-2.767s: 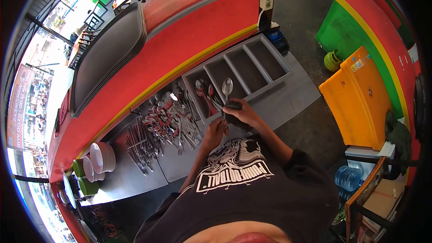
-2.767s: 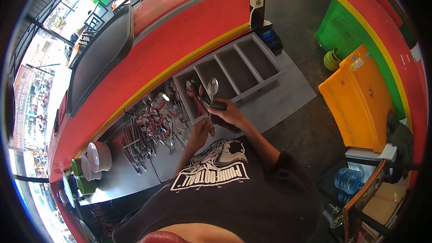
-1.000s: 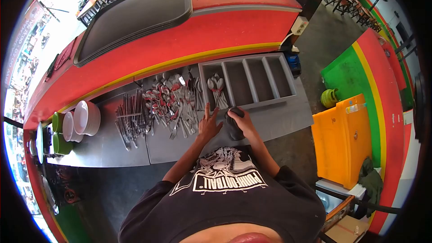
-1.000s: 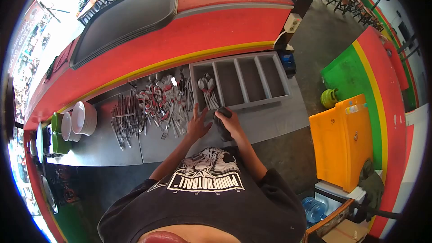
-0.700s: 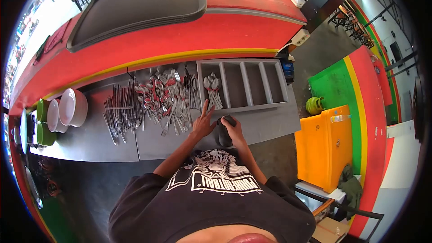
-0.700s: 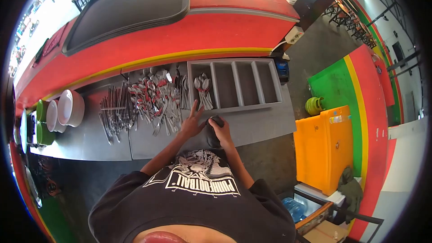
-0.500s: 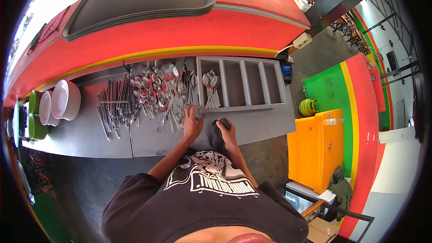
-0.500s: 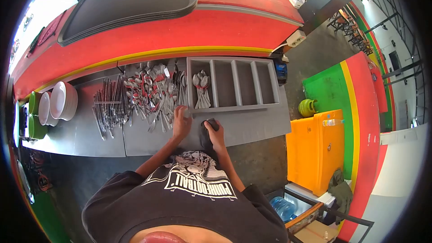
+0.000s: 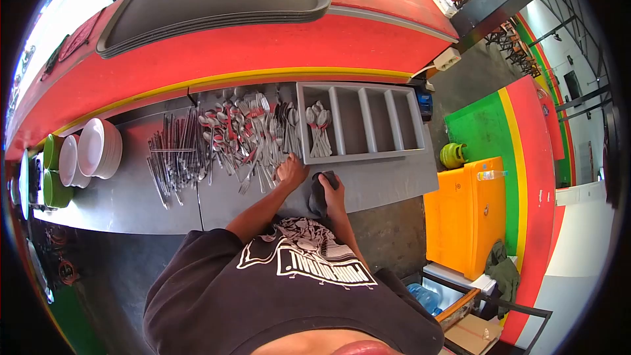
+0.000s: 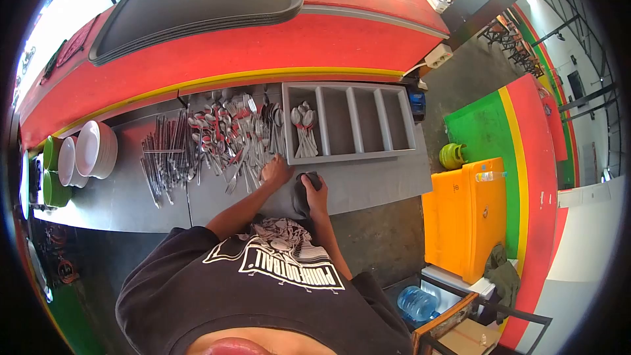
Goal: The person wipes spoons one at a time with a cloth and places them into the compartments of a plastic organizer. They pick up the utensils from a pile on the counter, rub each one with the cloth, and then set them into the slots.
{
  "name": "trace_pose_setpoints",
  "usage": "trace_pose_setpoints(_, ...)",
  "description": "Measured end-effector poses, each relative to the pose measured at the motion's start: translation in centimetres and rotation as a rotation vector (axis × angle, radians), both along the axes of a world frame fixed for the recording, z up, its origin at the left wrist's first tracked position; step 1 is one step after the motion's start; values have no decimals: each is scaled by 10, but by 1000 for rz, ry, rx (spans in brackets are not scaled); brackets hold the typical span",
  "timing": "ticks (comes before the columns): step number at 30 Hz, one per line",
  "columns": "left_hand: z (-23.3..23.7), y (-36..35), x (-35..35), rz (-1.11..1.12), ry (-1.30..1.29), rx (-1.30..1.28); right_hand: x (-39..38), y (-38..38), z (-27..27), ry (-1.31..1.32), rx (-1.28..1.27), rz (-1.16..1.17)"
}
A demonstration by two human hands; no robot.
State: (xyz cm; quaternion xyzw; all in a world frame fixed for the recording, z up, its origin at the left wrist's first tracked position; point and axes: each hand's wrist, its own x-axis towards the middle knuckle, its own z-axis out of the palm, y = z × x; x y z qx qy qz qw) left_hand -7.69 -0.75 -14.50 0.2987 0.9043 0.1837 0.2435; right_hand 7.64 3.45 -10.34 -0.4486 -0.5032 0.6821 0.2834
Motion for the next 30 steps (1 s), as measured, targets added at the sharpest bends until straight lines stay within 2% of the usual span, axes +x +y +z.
trace_pose_setpoints(5, -14, -8, -5, -37, 8, 40, -14, -5, 5, 20, -20, 4)
trace_pose_setpoints(7, -11, -7, -3, 7, -33, 42, -16, -5, 8, 17, -1, 3)
trace_pose_setpoints(10, 6, -6, -2, -19, -38, -99, -15, -2, 10, -15, -66, 1)
trace_pose_setpoints(13, 4, -9, -8, -36, -92, -65, -15, 0, 8, 20, -55, 1)
trace_pose_setpoints(16, -3, -23, -10, -193, 38, 115, -16, -1, 15, 15, -96, -6)
trace_pose_setpoints(19, -18, -32, -16, -320, 55, 140, -16, 1, 10, 25, -59, 5)
trace_pose_setpoints(21, -31, -42, -23, -377, -224, 202, -16, 1, 9, 28, -70, 8)
trace_pose_setpoints(23, -37, -48, -22, -259, -545, 301, -17, 4, 10, 34, -56, 35)
trace_pose_setpoints(25, 17, -64, -16, 45, -902, 429, -18, 4, 19, 42, -20, 85)
trace_pose_setpoints(30, 30, -87, 0, 209, -947, 673, -27, -7, 62, 122, 118, 295)
